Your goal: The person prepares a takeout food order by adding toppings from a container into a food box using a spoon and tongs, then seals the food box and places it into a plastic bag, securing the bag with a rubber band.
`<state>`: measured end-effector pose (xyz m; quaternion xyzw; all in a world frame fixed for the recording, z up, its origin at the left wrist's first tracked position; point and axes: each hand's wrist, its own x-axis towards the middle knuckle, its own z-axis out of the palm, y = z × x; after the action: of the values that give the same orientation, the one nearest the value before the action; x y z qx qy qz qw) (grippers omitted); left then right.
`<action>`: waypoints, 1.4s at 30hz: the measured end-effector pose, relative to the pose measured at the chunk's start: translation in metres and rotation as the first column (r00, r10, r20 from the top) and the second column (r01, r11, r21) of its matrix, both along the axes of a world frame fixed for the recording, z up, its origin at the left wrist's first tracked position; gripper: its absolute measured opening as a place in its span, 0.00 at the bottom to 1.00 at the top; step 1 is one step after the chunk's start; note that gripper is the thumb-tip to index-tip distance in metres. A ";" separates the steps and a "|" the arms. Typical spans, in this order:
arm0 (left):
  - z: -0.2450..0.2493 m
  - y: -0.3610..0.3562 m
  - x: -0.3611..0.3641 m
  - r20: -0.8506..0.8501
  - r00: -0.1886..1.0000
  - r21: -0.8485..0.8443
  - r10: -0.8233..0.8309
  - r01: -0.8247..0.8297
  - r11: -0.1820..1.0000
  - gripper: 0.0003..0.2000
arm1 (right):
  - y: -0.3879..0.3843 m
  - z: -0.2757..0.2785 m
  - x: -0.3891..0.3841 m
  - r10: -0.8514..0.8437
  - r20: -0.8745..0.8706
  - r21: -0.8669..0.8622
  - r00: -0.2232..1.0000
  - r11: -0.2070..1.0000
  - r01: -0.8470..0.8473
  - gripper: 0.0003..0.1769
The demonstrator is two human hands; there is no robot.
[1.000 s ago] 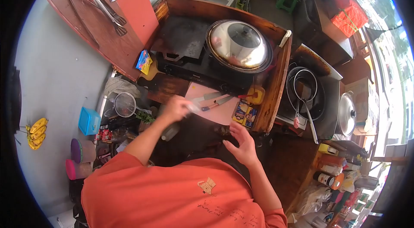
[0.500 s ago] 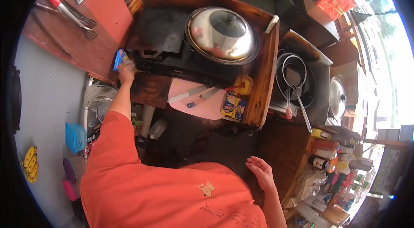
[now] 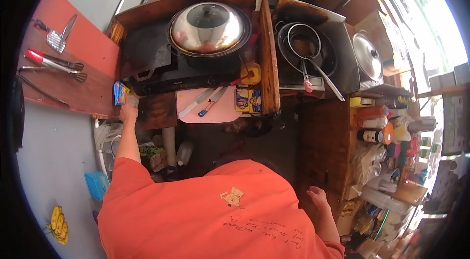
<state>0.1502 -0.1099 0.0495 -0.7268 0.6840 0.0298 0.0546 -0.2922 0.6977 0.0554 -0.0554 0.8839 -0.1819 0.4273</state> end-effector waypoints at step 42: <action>0.099 0.276 -0.241 -0.935 -0.063 0.085 0.349 0.916 0.393 0.18 | -0.311 0.157 -0.006 0.183 -0.090 -0.820 0.979 0.545 -0.177 0.34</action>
<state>-0.0909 0.1661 0.1489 -0.1198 0.5696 0.8091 -0.0810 -0.2977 0.3870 0.2122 -0.3379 0.6849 -0.5281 0.3712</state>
